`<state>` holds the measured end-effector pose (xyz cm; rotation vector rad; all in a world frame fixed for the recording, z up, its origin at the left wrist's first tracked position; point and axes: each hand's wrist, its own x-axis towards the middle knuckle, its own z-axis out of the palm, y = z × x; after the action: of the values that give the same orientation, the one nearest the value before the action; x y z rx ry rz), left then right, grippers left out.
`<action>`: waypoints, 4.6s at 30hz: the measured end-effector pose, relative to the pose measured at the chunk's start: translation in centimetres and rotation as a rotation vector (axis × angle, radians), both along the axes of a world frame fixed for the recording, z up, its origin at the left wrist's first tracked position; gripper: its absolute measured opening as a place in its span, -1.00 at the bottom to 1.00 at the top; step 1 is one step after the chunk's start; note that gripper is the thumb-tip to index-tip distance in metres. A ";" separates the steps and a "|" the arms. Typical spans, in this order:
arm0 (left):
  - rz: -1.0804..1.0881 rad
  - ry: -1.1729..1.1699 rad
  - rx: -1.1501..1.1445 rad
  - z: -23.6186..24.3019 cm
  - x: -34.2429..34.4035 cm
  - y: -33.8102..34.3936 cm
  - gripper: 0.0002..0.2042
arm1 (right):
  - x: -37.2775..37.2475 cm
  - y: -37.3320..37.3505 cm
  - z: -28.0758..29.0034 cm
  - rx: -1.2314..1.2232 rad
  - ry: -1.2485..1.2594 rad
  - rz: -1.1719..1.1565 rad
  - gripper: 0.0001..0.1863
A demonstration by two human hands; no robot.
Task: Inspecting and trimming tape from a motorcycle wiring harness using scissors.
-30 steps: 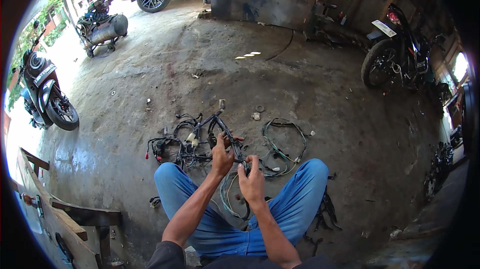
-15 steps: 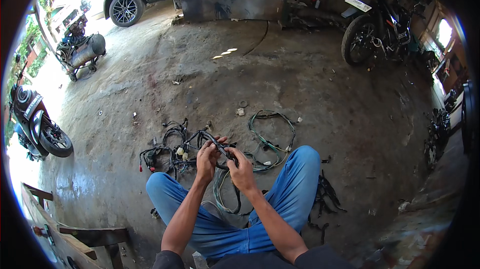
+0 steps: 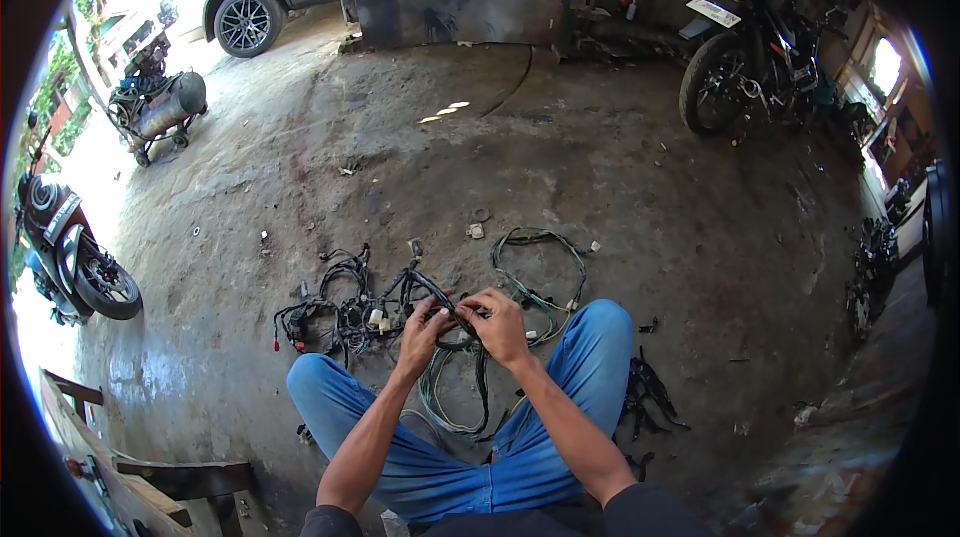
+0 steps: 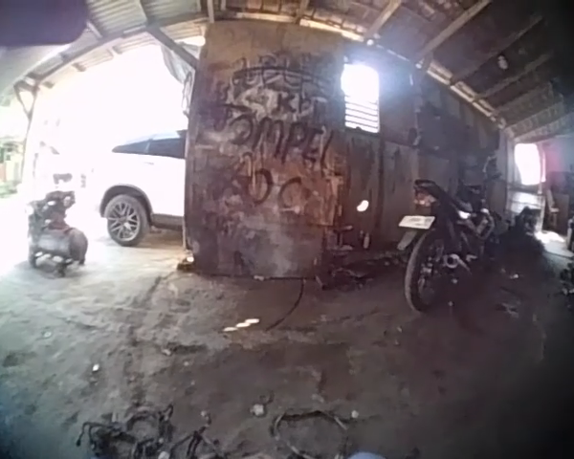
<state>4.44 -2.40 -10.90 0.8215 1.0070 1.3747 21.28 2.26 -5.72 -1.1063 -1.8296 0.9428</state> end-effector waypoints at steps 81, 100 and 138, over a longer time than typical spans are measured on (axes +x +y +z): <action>0.004 0.339 -0.722 0.1 -1.7 -1.3 -0.32 | -0.5 -6.4 -4.0 -0.031 0.127 0.074 -0.63; -0.127 0.006 0.064 2.4 -1.5 -0.5 -0.56 | -3.0 -2.9 -5.2 -0.546 0.547 -0.195 -0.83; 0.072 0.192 -0.185 4.0 -1.7 -1.1 -0.58 | -2.1 -2.2 -0.9 0.702 -0.199 0.085 -0.67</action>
<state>2.69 -3.51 -6.89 0.7952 1.3028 1.2577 19.17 0.08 -6.63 -0.6949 -2.1360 0.1827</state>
